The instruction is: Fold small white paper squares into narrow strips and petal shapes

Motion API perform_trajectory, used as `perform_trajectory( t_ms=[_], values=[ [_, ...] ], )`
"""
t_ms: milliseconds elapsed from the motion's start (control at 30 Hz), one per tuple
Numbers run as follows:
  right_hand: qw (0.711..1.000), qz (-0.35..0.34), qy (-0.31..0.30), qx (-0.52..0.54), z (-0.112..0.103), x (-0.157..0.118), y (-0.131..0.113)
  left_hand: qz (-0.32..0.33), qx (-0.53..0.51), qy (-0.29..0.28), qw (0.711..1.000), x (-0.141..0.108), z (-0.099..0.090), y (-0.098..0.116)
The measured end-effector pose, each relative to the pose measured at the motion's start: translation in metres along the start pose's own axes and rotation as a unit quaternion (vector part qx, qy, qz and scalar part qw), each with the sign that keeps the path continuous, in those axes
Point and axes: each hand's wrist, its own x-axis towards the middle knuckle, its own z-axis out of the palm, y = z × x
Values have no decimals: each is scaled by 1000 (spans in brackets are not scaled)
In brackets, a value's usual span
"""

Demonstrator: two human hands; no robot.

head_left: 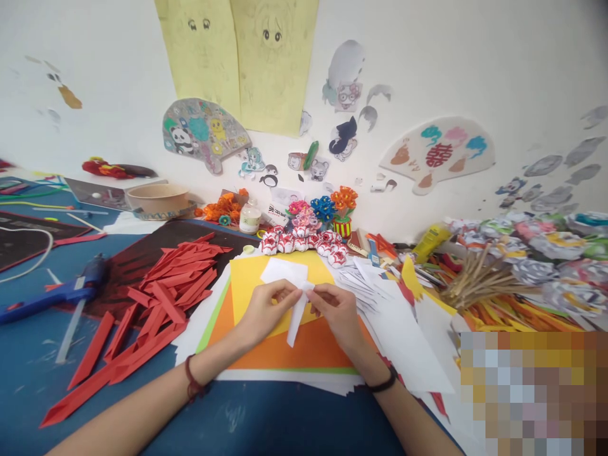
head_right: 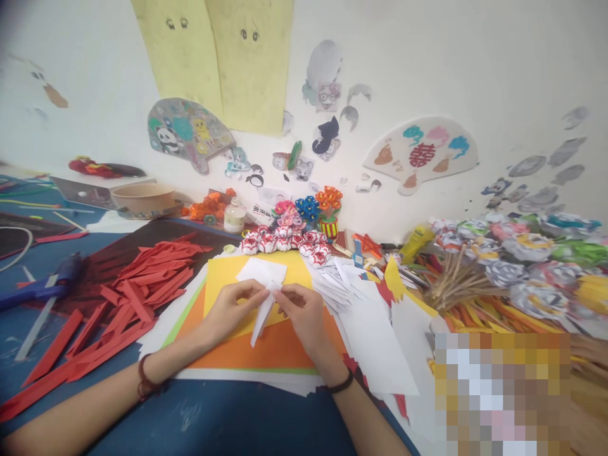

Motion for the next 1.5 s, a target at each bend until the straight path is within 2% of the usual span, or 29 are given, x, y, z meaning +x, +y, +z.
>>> perform_trajectory(
  t_ms=[300, 500, 700, 1000, 1500],
  values=[
    [1000, 3, -25, 12, -2, 1, 4, -21, -11, 19, 1000, 0, 1, -3],
    [999, 4, -45, 3, -2, 0, 3, -8, -45, 48, 998, 3, -2, -5],
    [998, 2, -68, -7, 0, -2, 0, -12, -80, 32, 996, 4, -4, -4],
    [997, -4, -68, -22, 2, -3, -6, 0, -26, 71, 997, 2, -1, -4],
    [999, 1, -47, -17, 0, -3, -3, 21, 21, 77, 997, -3, 0, 0]
  ],
)
